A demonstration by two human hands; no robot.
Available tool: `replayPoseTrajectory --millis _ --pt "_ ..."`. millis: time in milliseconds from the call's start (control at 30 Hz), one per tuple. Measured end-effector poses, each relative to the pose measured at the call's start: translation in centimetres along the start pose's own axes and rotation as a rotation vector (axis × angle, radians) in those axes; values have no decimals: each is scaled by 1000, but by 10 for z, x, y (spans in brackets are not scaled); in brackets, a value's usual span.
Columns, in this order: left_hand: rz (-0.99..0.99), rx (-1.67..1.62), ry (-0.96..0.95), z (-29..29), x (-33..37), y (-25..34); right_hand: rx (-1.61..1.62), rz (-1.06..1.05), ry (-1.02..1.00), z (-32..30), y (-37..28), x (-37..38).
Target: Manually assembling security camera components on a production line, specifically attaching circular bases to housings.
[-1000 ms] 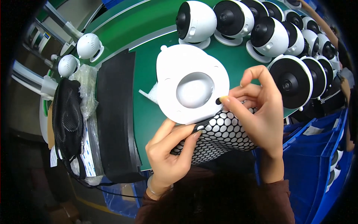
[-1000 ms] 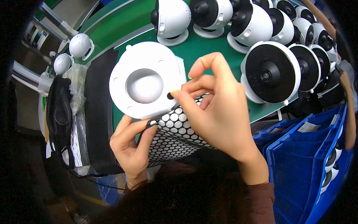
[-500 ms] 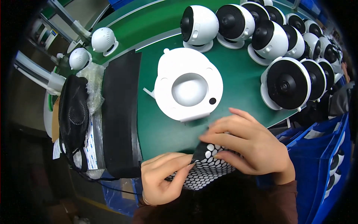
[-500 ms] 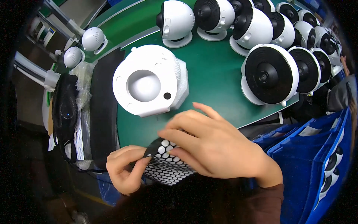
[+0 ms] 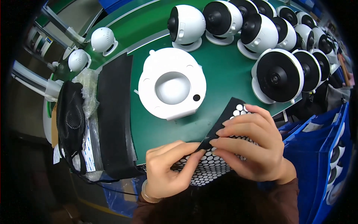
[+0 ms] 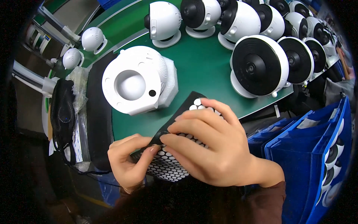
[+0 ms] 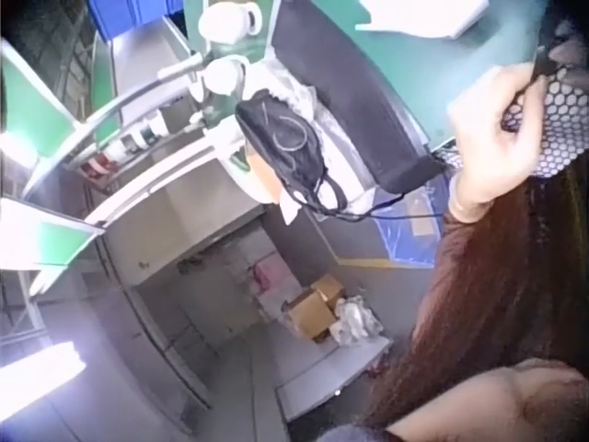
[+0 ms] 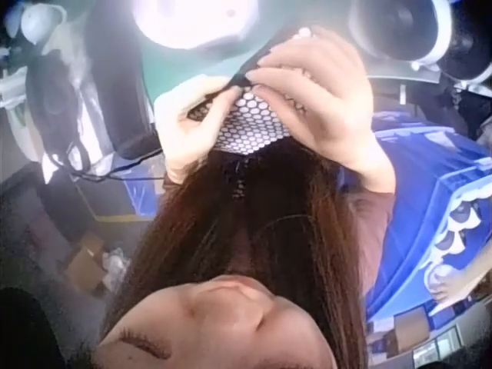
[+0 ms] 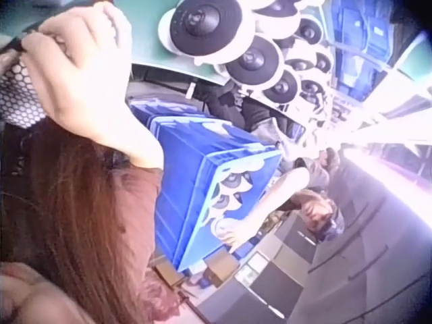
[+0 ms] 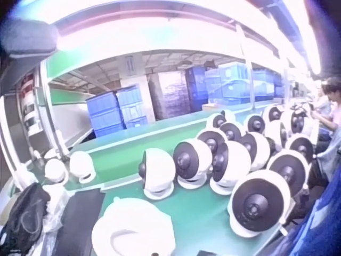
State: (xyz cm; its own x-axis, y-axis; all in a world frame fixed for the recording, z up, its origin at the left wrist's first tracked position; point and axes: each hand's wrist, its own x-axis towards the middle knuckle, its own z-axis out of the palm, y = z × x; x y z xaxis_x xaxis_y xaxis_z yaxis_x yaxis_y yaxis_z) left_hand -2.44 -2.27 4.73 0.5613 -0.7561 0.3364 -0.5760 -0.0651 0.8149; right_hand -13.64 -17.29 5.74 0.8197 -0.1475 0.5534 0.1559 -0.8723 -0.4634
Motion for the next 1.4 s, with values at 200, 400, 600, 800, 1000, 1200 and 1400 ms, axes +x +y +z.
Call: replayPoseTrajectory --millis 200,400,600,800,1000,1200,1400 --pt "14 -101 -35 4 6 -1 -148 -58 102 7 -2 -7" --pt "68 -99 -25 6 6 -2 81 -56 127 15 10 -5" --pt "62 -90 -39 4 6 -3 262 61 74 4 10 0" --pt "57 -96 -184 -3 11 -1 64 -100 99 -1 11 8" --pt "66 -30 -44 1 3 5 210 82 -143 -10 4 7" --pt "197 155 4 3 3 4 51 38 -73 -6 -3 1" --pt "256 232 18 4 2 3 53 -85 19 0 4 -2"
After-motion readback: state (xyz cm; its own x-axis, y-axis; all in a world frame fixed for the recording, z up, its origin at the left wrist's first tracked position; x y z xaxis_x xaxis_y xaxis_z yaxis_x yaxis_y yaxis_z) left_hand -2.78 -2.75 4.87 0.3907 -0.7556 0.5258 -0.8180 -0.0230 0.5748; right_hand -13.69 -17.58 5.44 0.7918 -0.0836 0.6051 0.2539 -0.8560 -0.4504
